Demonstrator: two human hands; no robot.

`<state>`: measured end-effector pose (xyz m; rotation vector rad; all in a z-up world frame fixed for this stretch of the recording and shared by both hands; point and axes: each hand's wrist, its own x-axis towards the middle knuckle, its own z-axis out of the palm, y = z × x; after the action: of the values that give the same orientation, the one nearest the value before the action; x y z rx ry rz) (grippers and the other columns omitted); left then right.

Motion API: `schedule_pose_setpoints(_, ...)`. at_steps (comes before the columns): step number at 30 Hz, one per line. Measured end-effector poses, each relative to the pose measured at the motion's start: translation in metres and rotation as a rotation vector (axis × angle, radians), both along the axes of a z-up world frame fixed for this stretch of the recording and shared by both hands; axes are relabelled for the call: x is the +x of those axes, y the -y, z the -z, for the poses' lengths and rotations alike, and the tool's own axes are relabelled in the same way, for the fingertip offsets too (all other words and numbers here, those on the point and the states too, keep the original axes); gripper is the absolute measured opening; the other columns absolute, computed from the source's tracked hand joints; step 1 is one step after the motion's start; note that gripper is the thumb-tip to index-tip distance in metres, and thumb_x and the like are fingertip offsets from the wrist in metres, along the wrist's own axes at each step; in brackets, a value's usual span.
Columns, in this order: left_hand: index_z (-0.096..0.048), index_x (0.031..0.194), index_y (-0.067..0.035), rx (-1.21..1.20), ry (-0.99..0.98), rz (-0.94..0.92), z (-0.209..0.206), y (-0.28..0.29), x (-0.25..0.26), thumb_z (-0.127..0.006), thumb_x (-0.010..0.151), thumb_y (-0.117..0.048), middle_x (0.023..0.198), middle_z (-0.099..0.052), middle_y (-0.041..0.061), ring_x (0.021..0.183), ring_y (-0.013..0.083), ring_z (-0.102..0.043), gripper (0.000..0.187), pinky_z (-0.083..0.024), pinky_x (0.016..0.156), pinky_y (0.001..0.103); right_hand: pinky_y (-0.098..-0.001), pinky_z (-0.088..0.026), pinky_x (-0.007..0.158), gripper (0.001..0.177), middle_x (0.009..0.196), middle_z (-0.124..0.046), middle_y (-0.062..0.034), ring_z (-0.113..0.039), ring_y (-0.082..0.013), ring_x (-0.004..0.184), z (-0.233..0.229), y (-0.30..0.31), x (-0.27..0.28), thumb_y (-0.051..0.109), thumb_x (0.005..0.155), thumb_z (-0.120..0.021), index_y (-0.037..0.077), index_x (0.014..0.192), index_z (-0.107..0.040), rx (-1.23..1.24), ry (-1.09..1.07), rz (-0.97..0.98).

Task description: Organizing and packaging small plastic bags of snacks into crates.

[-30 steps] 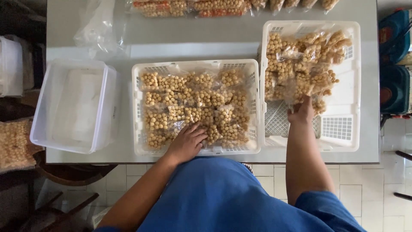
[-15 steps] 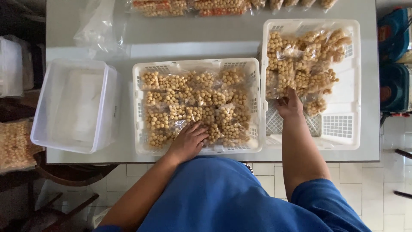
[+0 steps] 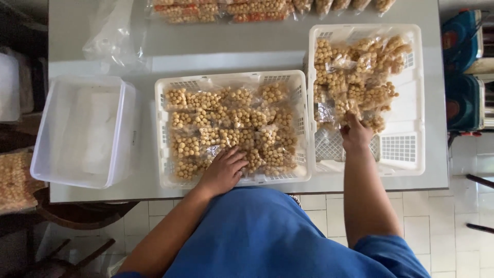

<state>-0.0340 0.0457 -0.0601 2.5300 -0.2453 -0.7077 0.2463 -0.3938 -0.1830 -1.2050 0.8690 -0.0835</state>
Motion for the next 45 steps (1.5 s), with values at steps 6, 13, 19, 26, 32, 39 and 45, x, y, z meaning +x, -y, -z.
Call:
schedule_pose_setpoints(6, -0.071, 0.163, -0.022, -0.193, 0.174, -0.070, -0.024, 0.003, 0.004, -0.058, 0.118, -0.023, 0.174, -0.064, 0.013, 0.168, 0.0457, -0.049, 0.048, -0.039, 0.137, 0.066, -0.0381, -0.066, 0.080, 0.038, 0.102, -0.064, -0.0082, -0.070, -0.0245, 0.084, -0.071, 0.034, -0.036, 0.019, 0.103, -0.107, 0.006, 0.117, -0.073, 0.071, 0.107, -0.220)
schedule_pose_setpoints(13, -0.061, 0.171, -0.022, -0.560, 0.174, -0.302, -0.056, 0.028, 0.028, -0.075, 0.111, -0.029, 0.172, -0.065, 0.014, 0.163, 0.0423, -0.058, 0.062, -0.048, 0.135, 0.062, -0.0431, -0.069, 0.076, 0.022, 0.100, -0.069, -0.0107, -0.078, -0.0289, 0.085, -0.240, -0.040, -0.072, 0.023, 0.114, -0.084, 0.003, 0.121, -0.077, 0.342, 0.192, -0.464)
schedule_pose_setpoints(19, -0.017, 0.188, -0.016, -0.964, -0.015, -0.518, -0.119, 0.041, 0.037, -0.104, 0.088, -0.039, 0.194, -0.021, 0.028, 0.172, 0.0561, -0.036, 0.135, -0.041, 0.140, 0.068, -0.0562, -0.072, 0.094, 0.052, 0.128, -0.083, -0.0254, -0.087, -0.0399, 0.110, -0.270, -0.131, -0.134, 0.018, 0.095, -0.091, -0.005, 0.140, -0.077, 0.655, 0.309, -0.793)
schedule_pose_setpoints(26, -0.076, 0.153, -0.028, -0.748, 0.038, -0.695, -0.060, 0.019, 0.002, -0.104, 0.078, -0.037, 0.127, -0.089, 0.005, 0.126, 0.0296, -0.085, 0.080, -0.070, 0.109, 0.051, -0.0433, -0.072, 0.078, 0.032, 0.104, -0.084, -0.0217, -0.088, -0.0320, 0.089, -0.202, -0.184, -0.161, 0.010, 0.104, -0.081, -0.008, 0.129, -0.078, 0.785, 0.128, -0.960)
schedule_pose_setpoints(32, -0.084, 0.137, -0.015, -0.749, -0.065, -1.061, -0.040, -0.004, -0.029, -0.096, 0.087, -0.020, 0.116, -0.089, 0.014, 0.110, 0.0297, -0.087, 0.052, -0.071, 0.092, 0.050, -0.0261, -0.056, 0.060, 0.014, 0.077, -0.065, -0.0043, -0.069, -0.0128, 0.065, -0.135, -0.179, -0.140, 0.009, 0.108, -0.089, 0.001, 0.105, -0.078, 0.496, 0.139, -1.074)
schedule_pose_setpoints(39, -0.081, 0.124, -0.009, -1.055, -0.082, -1.384, -0.069, -0.002, -0.025, -0.095, 0.096, -0.016, 0.092, -0.079, 0.005, 0.073, 0.0168, -0.075, 0.032, -0.061, 0.056, 0.035, -0.0261, -0.056, 0.074, 0.021, 0.098, -0.075, -0.0046, -0.069, -0.0098, 0.088, -0.242, -0.236, -0.150, 0.007, 0.103, -0.092, 0.002, 0.121, -0.083, 0.179, 0.258, -1.406)
schedule_pose_setpoints(45, -0.074, 0.120, -0.015, -1.297, -0.102, -1.351, -0.094, 0.007, -0.016, -0.071, 0.102, -0.009, 0.091, -0.056, -0.007, 0.077, 0.0074, -0.055, 0.019, -0.042, 0.063, 0.028, -0.0388, -0.063, 0.095, 0.048, 0.117, -0.076, -0.0162, -0.072, -0.0270, 0.106, -0.261, -0.256, -0.149, 0.029, 0.101, -0.096, 0.008, 0.141, -0.079, -0.243, 0.515, -1.702)
